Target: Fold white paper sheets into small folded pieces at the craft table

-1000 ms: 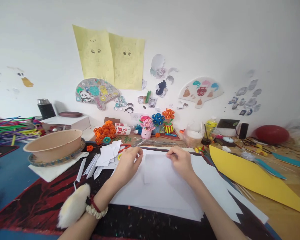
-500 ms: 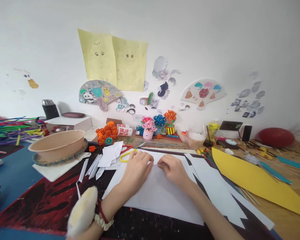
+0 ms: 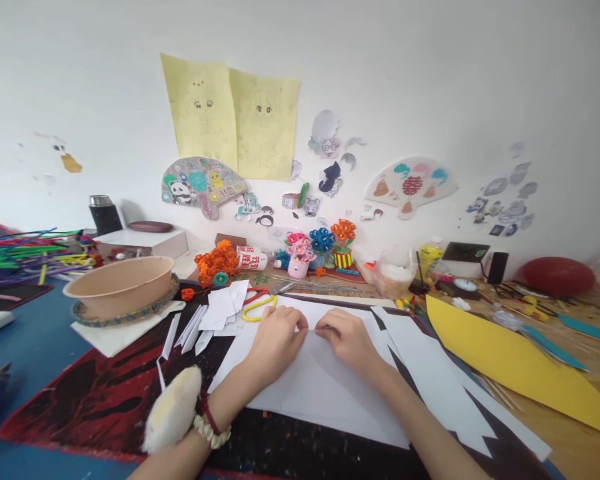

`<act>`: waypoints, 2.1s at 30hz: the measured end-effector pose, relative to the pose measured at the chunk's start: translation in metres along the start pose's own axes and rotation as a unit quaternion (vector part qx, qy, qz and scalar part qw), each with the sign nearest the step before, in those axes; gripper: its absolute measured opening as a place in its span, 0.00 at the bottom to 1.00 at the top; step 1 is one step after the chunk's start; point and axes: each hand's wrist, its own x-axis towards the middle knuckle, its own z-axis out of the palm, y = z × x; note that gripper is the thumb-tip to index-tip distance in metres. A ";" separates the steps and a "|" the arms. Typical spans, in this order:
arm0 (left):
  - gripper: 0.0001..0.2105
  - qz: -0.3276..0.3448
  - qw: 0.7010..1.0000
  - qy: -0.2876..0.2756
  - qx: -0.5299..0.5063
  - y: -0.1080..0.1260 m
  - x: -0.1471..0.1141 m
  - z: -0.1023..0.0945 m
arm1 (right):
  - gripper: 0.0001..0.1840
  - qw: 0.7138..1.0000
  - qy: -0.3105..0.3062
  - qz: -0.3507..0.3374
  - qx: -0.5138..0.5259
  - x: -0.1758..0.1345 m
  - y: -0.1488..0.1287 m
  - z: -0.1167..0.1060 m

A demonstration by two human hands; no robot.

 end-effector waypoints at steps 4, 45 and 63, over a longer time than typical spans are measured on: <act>0.05 -0.005 1.000 0.000 -0.006 -0.002 0.000 0.001 | 0.09 1.000 0.001 -0.002 -0.002 0.000 0.001 0.000; 0.06 0.013 1.000 -0.002 0.009 -0.006 0.001 -0.017 | 0.10 0.992 0.114 0.039 -0.020 0.001 0.015 -0.025; 0.07 -0.029 0.964 -0.128 -0.231 -0.011 0.001 -0.023 | 0.11 0.962 0.175 0.194 0.076 0.002 0.032 -0.031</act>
